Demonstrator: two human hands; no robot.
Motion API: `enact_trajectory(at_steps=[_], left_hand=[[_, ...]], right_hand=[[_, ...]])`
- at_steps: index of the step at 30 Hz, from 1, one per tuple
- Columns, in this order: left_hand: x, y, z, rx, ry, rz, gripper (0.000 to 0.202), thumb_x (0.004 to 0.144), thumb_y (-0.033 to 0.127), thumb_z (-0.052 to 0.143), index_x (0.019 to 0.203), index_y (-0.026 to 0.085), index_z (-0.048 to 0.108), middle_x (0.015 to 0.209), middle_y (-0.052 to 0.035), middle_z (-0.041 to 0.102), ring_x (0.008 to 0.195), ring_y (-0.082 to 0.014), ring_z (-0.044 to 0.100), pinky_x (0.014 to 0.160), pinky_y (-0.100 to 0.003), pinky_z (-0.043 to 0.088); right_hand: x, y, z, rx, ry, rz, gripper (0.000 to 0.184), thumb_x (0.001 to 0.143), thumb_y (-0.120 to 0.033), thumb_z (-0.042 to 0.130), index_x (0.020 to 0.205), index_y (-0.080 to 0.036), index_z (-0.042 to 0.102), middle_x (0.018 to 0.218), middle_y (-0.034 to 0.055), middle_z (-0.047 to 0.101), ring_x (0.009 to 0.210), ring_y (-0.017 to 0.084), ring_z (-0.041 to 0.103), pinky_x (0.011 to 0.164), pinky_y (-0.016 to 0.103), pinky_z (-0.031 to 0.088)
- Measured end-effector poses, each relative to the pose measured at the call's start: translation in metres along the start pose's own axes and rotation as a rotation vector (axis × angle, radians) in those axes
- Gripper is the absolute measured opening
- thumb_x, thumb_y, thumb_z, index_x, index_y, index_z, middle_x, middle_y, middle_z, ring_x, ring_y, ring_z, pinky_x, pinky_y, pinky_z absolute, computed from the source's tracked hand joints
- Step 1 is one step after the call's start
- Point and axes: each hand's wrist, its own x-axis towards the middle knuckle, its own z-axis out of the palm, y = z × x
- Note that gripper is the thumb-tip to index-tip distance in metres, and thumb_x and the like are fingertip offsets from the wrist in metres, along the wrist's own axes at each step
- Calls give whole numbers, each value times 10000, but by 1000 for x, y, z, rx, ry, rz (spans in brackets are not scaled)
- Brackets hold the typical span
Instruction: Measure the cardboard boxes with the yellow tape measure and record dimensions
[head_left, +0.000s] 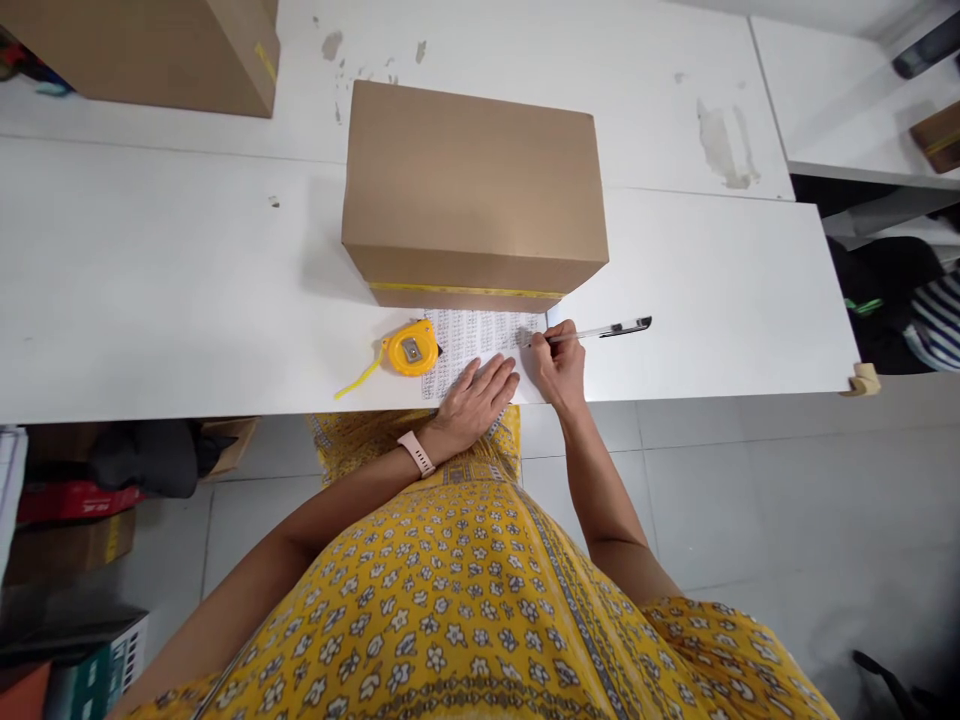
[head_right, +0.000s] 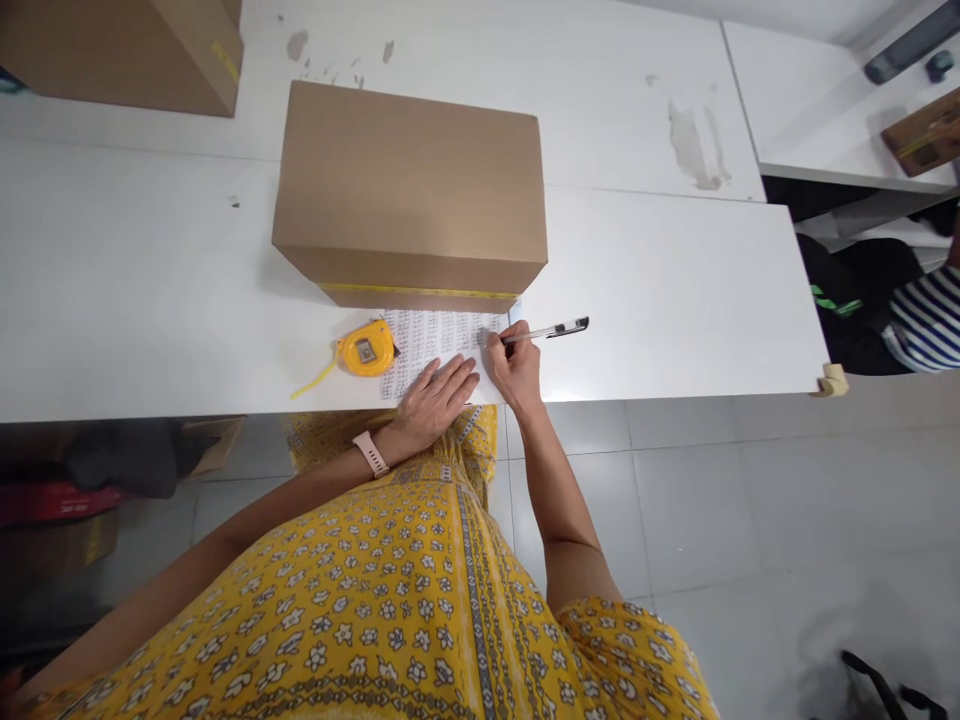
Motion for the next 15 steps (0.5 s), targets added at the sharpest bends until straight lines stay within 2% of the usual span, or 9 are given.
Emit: enact_trajectory(at_steps=[7,15], left_hand=[[-1,0,2,-28,-15,-8,494,1071,258,487,1547,129,483,1664,-142,405,1577,-262,327,1322,-496,274],[-1,0,0,27,15,4,460,1082,256,456,1516,114,513,1644,-138,447,1554,-275,378,1292,-486,344]], right_hand=[[2,0,0,-33,-6,-24,270,936,-457,611,805,-253,493,614,-72,501,557,119,468,573,283,370],[1,-2,1,-48,-17,-14,256,924,-428,618,793,-256,480,589,-77,484,530,116,452,551,279,361]])
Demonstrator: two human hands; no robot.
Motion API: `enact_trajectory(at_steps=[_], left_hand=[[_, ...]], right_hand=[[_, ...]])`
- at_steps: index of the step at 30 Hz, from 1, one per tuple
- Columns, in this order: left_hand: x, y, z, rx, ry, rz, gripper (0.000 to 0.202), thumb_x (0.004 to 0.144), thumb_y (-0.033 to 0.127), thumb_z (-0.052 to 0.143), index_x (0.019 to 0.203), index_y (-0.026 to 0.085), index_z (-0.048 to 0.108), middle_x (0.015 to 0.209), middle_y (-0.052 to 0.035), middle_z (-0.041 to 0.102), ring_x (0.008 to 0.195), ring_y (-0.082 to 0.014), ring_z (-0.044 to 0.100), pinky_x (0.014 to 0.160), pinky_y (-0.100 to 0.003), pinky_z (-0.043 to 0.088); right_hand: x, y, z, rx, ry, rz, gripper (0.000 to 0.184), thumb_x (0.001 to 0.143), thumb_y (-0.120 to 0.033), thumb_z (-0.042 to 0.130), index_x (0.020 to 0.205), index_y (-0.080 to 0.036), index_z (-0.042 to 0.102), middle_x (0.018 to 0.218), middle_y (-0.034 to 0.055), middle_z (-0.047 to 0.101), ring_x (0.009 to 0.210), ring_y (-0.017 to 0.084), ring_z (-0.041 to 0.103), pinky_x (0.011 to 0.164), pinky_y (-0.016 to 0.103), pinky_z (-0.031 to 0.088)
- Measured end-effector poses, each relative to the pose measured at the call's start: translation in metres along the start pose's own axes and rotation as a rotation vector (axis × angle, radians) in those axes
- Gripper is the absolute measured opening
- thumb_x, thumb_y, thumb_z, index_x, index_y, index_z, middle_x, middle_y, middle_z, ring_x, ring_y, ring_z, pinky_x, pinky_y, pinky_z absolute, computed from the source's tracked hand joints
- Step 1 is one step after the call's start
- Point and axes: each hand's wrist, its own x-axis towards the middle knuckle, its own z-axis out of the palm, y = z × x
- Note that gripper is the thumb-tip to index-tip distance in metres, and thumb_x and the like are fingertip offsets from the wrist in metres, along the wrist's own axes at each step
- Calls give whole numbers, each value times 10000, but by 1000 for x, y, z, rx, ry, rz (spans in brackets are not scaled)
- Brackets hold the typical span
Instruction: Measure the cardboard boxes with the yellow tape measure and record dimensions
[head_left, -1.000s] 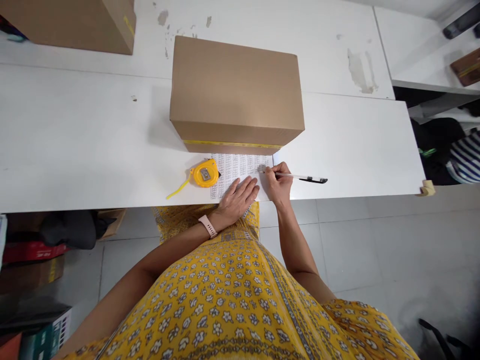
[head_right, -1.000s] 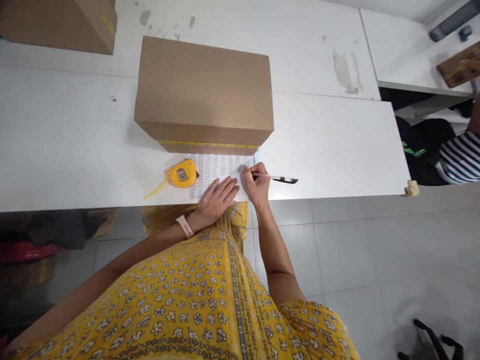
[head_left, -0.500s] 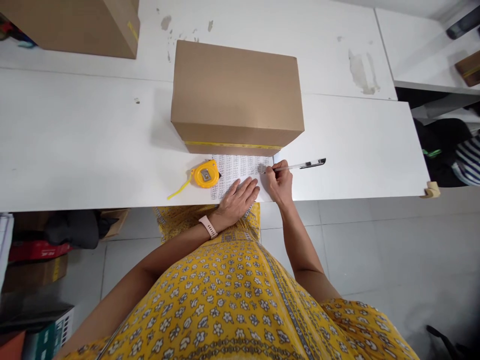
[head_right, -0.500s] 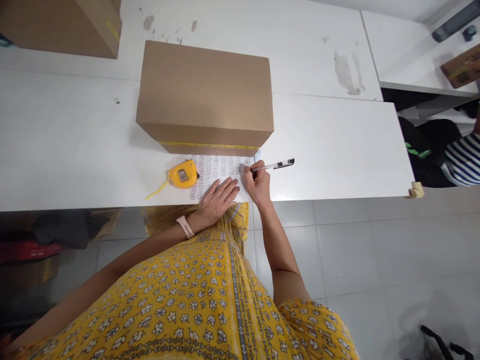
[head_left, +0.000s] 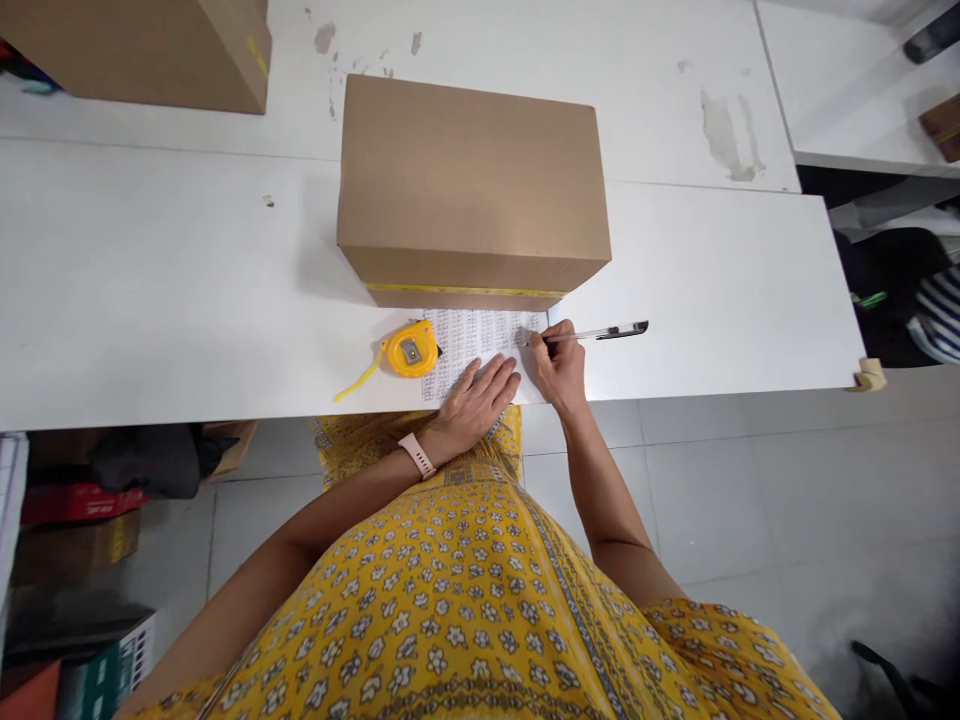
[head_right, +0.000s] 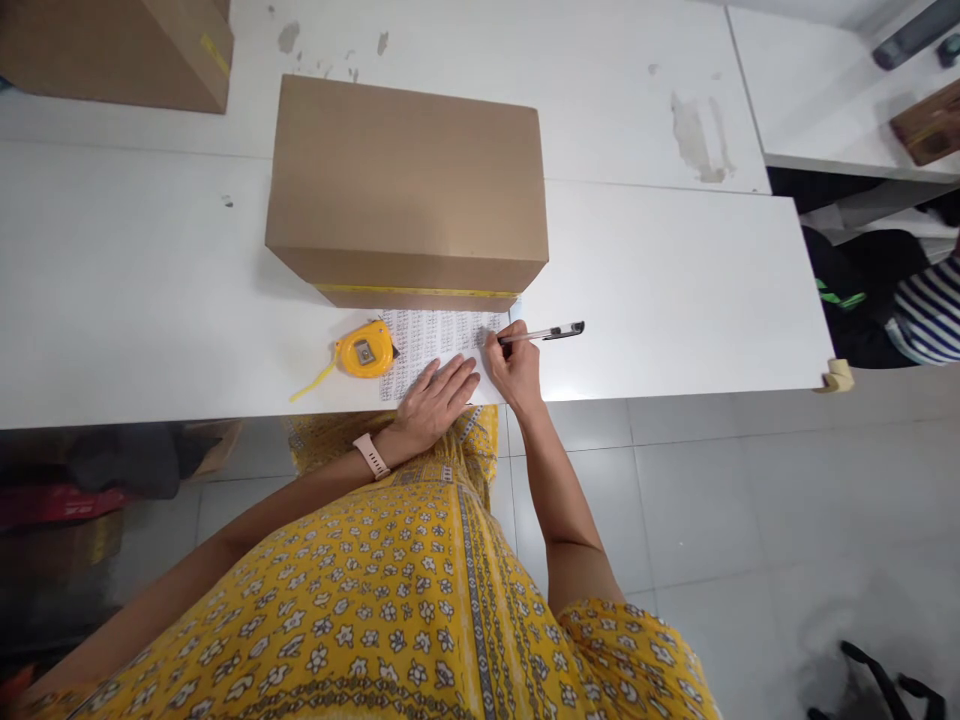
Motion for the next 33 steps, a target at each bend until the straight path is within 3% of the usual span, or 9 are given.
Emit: enact_trajectory(at_steps=[7,20,26,33], left_hand=[[1,0,0,-54,-22,-16,485,1063,239,491,1538,137,495,1641,-141,450,1565,-256,360,1316,-492,289],[1,-1,-3,-60,-27,-10,485,1072,241,469,1543,127,493,1649,-139,436,1564,-264,360,1309,-488,313],[1,-1,-3,3,19,6,448,1085,247,451,1502,104,530,1623,-139,479,1529,-278,425,1277,-479,371],[1,-1,-2,-62,-2,-8,469,1076,238,473,1527,115,504,1632,-146,464,1550,-268,389,1297,-490,329]], right_hand=[[1,0,1,3,-12,-3,281,914,-459,639,798,-262,476,567,-81,464,523,116,436,545,277,366],[1,-3,1,-15,-17,-26,245,919,-406,623,797,-262,466,600,-79,460,528,113,430,556,285,370],[1,-2,1,-20,0,-17,247,922,-408,619,796,-257,468,594,-82,468,518,108,432,552,284,361],[0,-1,2,-27,0,-10,249,925,-407,613,794,-251,470,586,-82,476,523,105,446,546,270,362]])
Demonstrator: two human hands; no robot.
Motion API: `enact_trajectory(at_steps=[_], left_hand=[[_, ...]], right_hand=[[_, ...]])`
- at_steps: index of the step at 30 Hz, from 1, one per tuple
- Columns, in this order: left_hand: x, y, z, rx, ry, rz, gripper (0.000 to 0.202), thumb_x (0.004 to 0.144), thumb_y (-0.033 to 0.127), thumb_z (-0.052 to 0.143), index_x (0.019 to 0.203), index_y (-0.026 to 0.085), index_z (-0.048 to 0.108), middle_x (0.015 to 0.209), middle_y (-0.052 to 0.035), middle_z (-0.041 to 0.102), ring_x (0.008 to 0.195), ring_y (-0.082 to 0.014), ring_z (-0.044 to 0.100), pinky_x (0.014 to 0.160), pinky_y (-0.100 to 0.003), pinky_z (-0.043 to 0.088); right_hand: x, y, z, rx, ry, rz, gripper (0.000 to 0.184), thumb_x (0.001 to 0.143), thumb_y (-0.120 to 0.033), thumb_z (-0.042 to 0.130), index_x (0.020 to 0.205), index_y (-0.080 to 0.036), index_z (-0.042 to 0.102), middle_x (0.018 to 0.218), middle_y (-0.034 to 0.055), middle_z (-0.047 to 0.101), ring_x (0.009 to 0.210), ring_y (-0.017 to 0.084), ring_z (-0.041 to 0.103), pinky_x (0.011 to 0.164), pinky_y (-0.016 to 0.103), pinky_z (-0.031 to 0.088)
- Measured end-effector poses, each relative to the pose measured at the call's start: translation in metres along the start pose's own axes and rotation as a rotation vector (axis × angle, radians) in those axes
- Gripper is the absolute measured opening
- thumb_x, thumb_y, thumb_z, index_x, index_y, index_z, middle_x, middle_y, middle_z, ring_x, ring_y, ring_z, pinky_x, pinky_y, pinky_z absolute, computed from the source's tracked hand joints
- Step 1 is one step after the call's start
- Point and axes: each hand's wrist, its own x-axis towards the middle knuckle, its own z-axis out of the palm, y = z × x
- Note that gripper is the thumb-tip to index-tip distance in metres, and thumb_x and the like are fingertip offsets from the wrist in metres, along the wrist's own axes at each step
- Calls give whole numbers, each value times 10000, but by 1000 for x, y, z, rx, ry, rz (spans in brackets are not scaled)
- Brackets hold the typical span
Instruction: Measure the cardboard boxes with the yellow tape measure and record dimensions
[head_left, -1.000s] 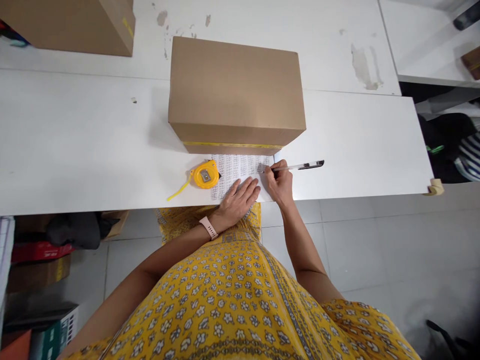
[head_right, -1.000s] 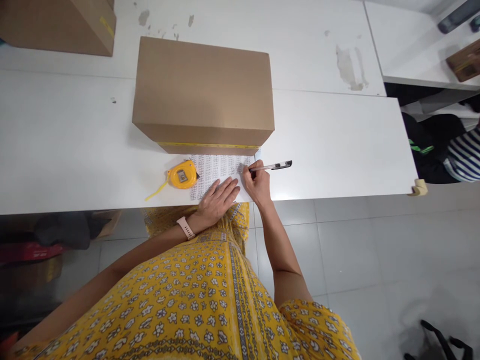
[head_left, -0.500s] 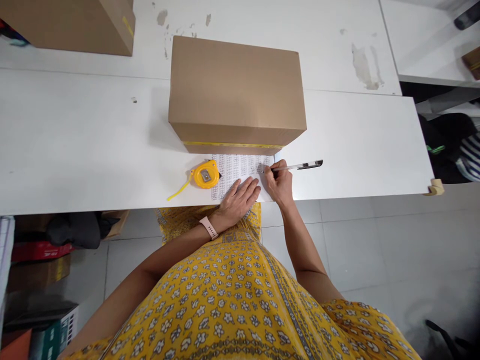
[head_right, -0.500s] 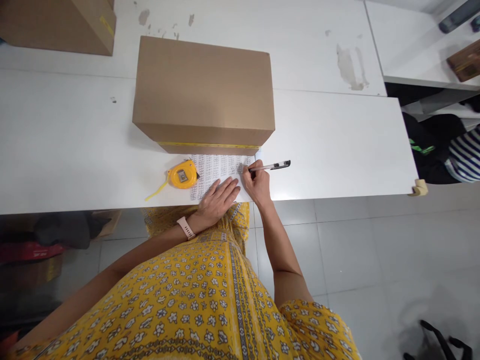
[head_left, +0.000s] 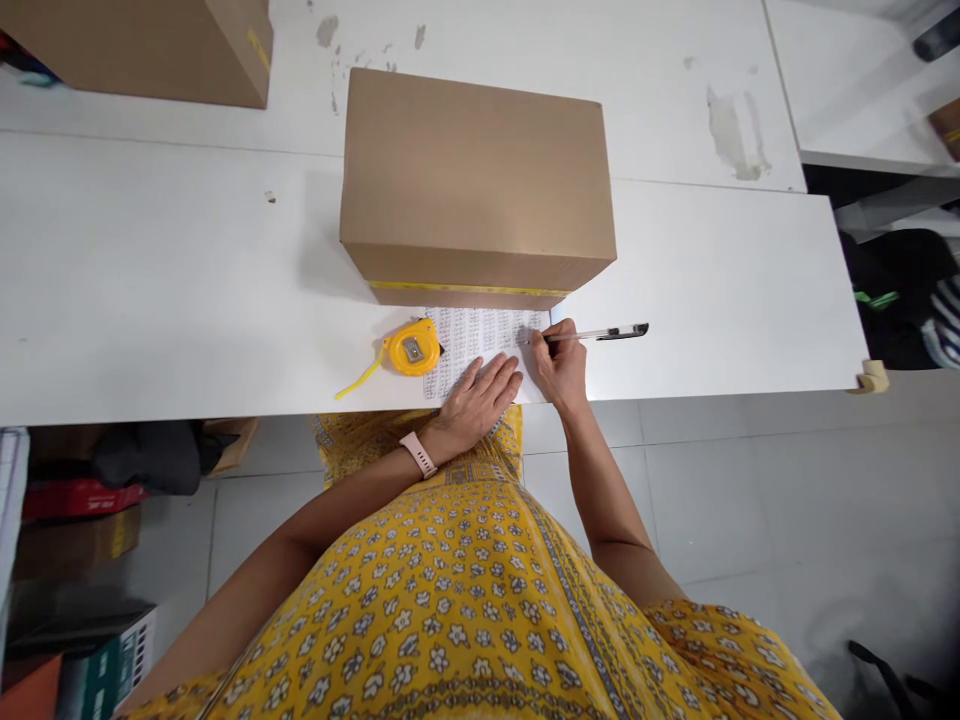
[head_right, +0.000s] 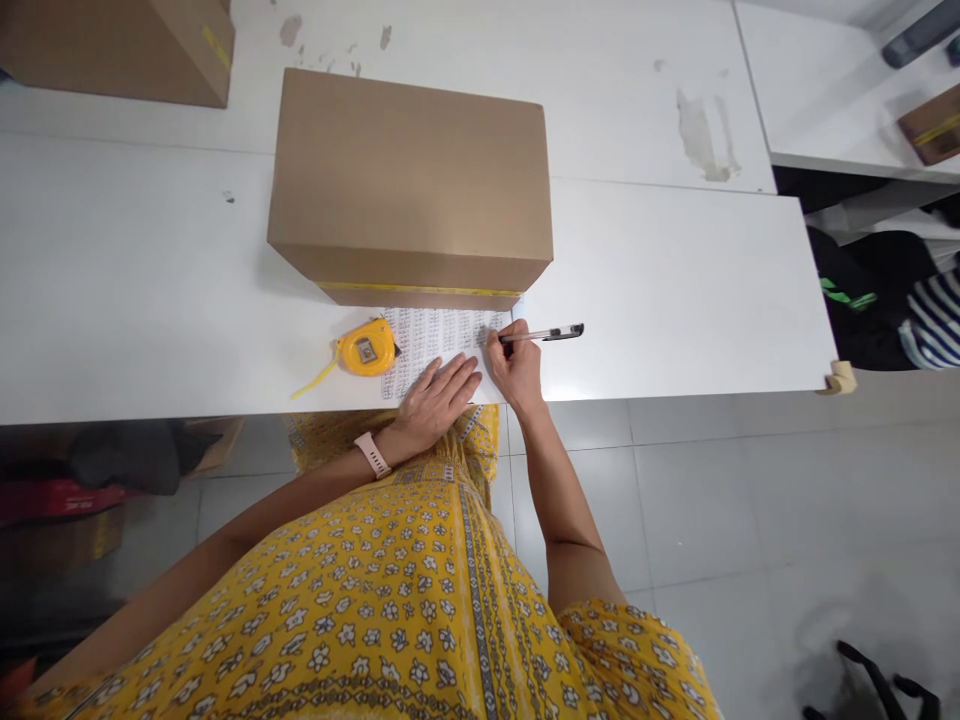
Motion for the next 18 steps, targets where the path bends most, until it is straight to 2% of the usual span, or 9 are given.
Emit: enact_trajectory(at_steps=[12,18], left_hand=[[0,0,1,38,42,13,448,1077,247,475,1495,97,537,1606,-148,501,1523,-278,436,1268,-485,384],[-1,0,3,-1,33,-5,459,1067,238,490,1509,121,527,1615,-143,492,1543,-266,404,1296,-481,331]], right_hand=[[0,2,0,-4,-13,-6,226,915,-386,602,795,-261,457,546,-91,448,494,105,431,537,274,357],[0,2,0,-9,-6,-30,207,914,-365,590,788,-259,463,563,-85,459,500,104,441,535,273,361]])
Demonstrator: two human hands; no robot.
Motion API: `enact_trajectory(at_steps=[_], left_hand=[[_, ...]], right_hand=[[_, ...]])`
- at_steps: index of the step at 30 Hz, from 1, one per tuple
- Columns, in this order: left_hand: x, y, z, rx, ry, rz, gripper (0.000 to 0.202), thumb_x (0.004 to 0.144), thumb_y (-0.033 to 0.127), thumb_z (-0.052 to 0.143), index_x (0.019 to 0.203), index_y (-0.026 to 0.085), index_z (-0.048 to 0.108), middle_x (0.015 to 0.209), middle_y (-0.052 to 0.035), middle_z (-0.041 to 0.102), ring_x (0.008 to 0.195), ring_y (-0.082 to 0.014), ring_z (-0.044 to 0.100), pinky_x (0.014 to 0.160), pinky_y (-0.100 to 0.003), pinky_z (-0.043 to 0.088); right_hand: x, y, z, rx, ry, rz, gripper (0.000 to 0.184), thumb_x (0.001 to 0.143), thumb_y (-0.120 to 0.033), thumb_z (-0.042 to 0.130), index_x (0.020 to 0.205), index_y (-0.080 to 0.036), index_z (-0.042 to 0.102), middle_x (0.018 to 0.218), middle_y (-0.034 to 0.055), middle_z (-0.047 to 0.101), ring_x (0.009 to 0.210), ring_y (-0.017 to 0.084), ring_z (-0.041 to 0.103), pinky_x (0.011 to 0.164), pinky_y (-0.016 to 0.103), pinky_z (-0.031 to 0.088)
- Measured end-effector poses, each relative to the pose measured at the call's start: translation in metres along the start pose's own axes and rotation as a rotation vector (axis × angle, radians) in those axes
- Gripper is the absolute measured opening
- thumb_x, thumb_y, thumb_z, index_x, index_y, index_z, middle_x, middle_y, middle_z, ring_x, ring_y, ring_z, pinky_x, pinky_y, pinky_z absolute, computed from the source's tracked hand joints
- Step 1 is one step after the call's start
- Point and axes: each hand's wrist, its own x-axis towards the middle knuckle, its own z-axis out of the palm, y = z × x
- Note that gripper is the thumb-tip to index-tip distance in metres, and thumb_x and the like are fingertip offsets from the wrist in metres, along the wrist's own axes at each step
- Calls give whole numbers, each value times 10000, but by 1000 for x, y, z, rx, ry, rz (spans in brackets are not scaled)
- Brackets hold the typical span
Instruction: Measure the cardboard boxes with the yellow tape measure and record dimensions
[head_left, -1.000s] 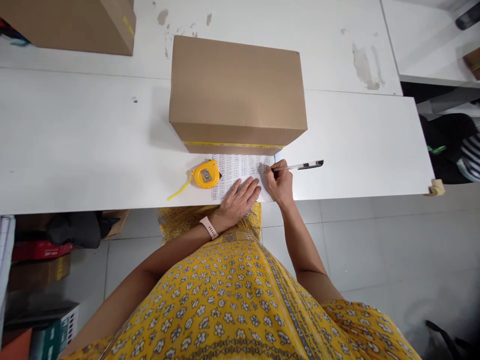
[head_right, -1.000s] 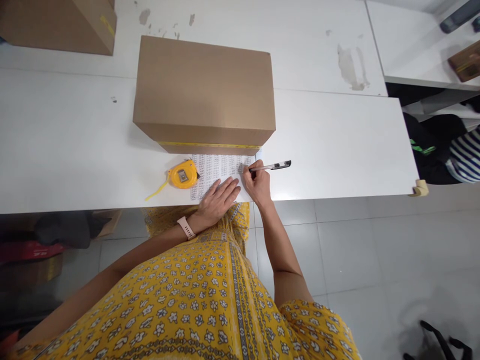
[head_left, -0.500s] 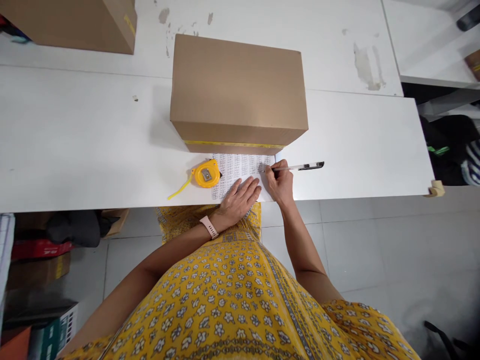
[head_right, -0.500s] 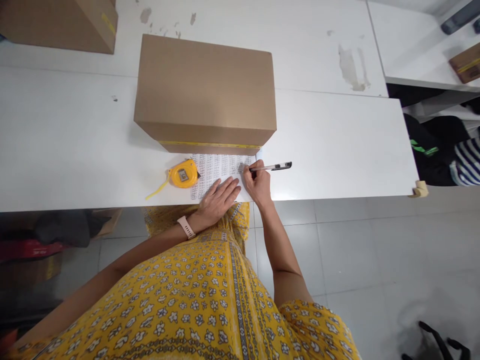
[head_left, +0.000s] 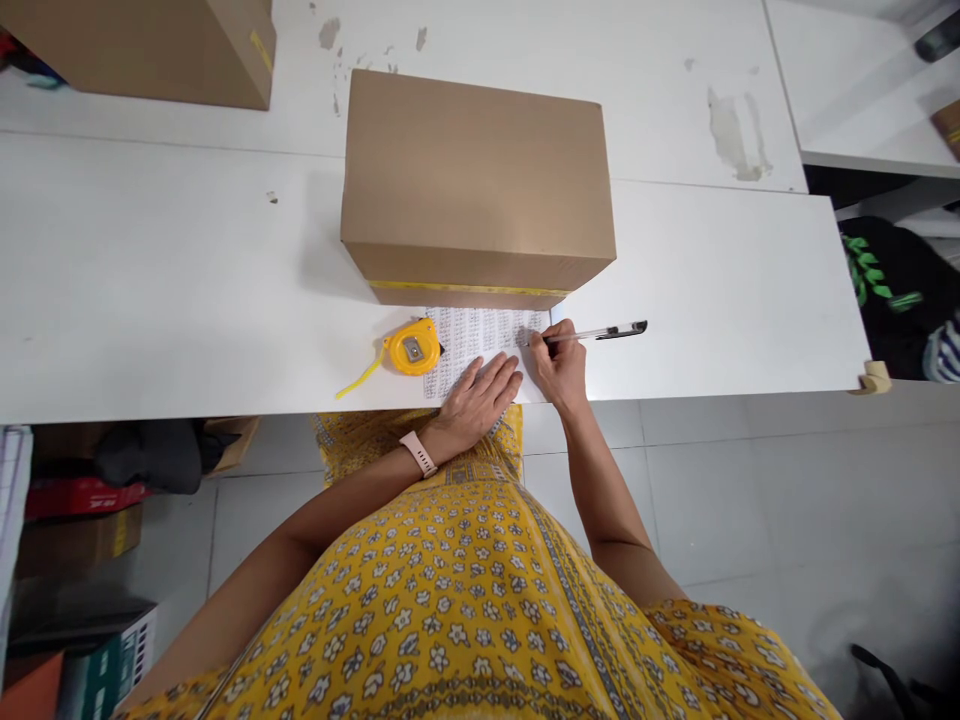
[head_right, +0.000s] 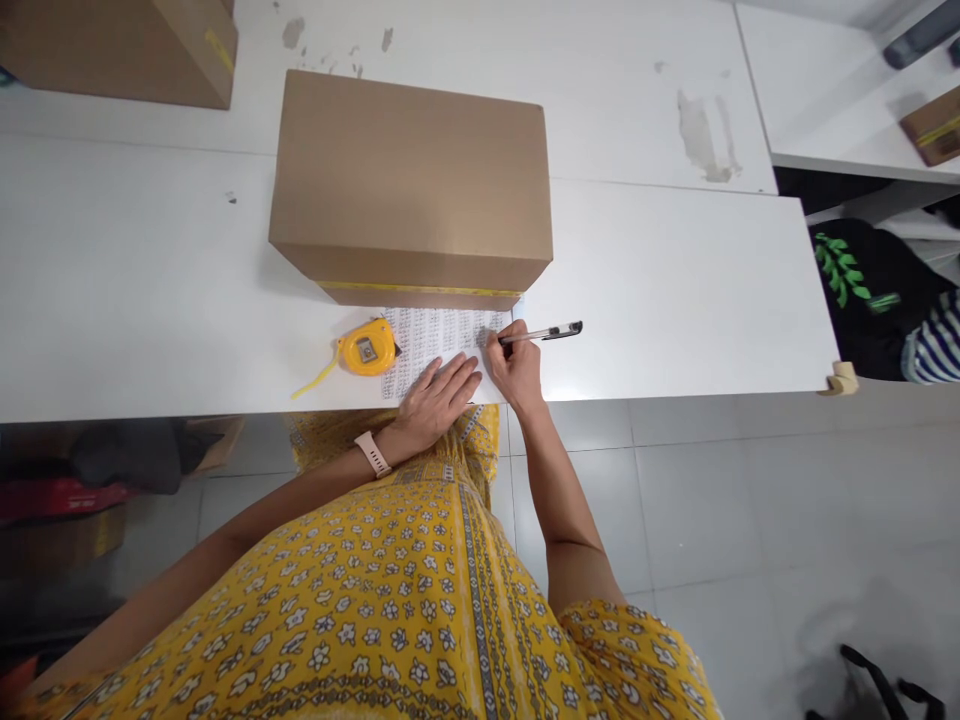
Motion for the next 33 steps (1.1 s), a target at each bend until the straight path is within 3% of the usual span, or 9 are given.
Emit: enact_trajectory(at_steps=[17,25,33], left_hand=[[-1,0,1,49,-15,15,461,1081,252,455,1512,102,518,1635,-142,460,1548,-280,393,1287,-490,350],[-1,0,2,-20,-42,-5,500,1064,240,495,1550,125,471,1658,-152,420,1574,-268,340,1313,-507,283],[0,-1,1,-38,-48,-9,493,1065,230,482,1548,135,484,1658,-141,423,1569,-271,349,1305,-508,305]], right_hand=[[-2,1,-1,-17,24,-3,205,925,-364,583,798,-259,461,568,-83,469,510,114,444,545,275,368],[-1,-1,-1,-10,24,1,216,911,-368,588,781,-260,455,587,-78,479,527,116,466,571,282,387],[-1,1,-1,-6,30,21,225,918,-384,599,793,-263,455,561,-86,458,518,116,447,560,281,371]])
